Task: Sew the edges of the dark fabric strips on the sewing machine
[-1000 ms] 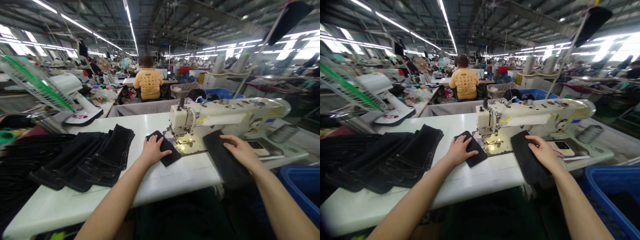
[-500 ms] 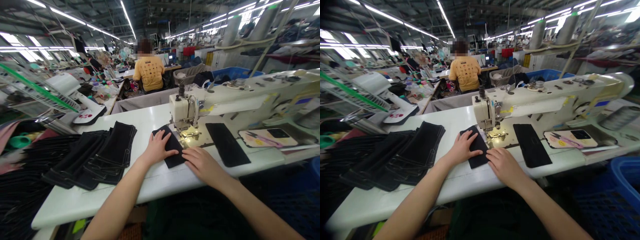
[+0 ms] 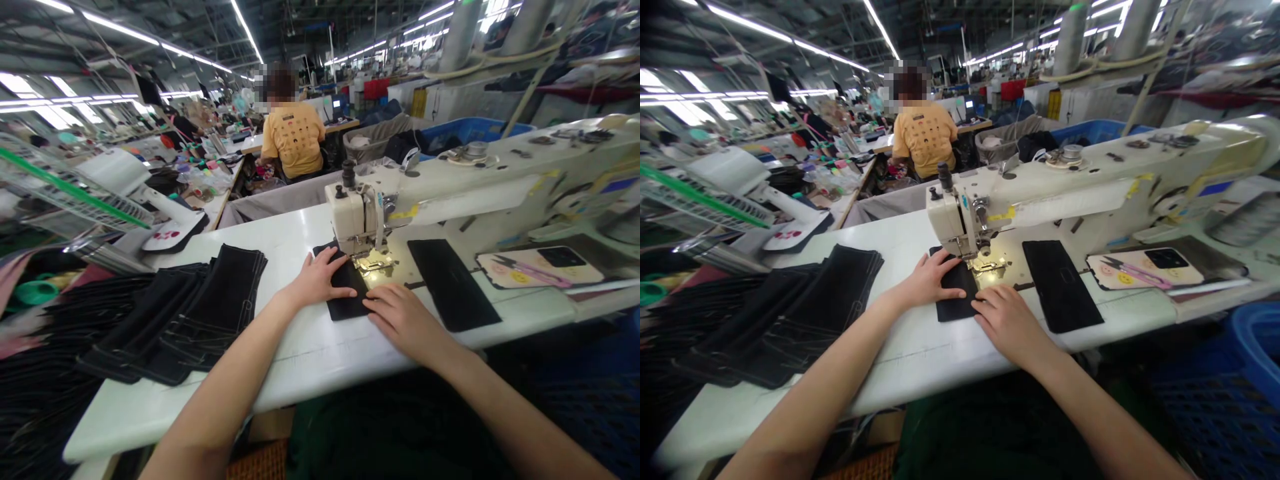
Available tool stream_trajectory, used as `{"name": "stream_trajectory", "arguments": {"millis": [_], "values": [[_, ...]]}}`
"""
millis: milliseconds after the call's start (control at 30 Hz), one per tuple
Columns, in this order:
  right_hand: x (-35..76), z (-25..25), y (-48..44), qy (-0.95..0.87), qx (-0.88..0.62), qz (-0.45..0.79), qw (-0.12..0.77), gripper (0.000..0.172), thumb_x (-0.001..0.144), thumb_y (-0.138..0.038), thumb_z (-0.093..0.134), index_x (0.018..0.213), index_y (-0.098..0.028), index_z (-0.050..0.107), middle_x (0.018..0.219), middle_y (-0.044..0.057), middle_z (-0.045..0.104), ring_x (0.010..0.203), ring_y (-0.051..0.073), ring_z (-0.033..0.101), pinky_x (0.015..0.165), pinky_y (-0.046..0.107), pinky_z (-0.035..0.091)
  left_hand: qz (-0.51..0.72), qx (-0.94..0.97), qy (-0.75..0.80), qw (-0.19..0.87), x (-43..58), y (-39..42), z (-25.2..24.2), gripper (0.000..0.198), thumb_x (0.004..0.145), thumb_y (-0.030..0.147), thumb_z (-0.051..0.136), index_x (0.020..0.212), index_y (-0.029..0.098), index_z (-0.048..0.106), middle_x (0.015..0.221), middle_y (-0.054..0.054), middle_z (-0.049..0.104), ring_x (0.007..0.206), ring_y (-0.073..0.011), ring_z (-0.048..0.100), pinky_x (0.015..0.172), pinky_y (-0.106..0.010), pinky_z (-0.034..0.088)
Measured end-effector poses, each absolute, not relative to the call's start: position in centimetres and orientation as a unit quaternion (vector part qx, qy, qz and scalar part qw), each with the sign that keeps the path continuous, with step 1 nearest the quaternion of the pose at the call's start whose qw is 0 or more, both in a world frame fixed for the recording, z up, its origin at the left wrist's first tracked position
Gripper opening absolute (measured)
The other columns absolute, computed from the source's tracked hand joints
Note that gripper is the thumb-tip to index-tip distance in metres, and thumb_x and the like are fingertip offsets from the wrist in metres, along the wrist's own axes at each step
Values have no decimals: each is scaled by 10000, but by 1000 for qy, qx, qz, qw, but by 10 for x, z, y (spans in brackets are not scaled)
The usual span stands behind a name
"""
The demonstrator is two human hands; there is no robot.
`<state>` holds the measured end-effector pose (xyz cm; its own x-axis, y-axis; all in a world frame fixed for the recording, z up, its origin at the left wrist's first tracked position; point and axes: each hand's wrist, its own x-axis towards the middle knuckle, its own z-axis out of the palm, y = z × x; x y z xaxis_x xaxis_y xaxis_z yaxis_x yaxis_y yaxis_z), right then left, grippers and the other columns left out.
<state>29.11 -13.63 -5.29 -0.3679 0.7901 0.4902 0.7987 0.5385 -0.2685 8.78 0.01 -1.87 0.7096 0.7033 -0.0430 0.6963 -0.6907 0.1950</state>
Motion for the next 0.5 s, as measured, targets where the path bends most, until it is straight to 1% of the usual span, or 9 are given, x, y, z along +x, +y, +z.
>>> {"name": "stream_trajectory", "arguments": {"millis": [133,233,300,500], "values": [[294,-53,-134,-821,-485,1,300,231,940,-181,576,1128,-167,711,1105,111,701,1048,261,616,968,495,491,13,921,375,103,89,6,-19,883,769,729,647,1481,260,419,1615,-149,266,1475,-374,261,1165,-677,163],[295,-55,-132,-818,-490,5,300,247,945,-171,564,1152,-169,698,1177,112,698,1095,267,616,1007,518,464,16,919,381,97,89,11,-20,833,784,701,653,1461,264,443,1595,-148,305,1458,-366,294,1162,-675,176],[295,-55,-129,-818,-493,6,297,252,947,-175,562,1163,-167,691,1200,114,695,1111,272,612,1006,518,464,21,920,379,99,90,17,-20,808,783,692,660,1447,278,460,1574,-140,342,1442,-366,319,1161,-671,186],[293,-56,-121,-814,-500,-1,296,259,943,-173,561,1166,-183,692,1200,108,696,1098,275,610,982,507,478,26,920,371,122,92,32,-20,810,769,664,696,1459,324,441,1527,-111,410,1426,-347,350,1182,-606,206]]}}
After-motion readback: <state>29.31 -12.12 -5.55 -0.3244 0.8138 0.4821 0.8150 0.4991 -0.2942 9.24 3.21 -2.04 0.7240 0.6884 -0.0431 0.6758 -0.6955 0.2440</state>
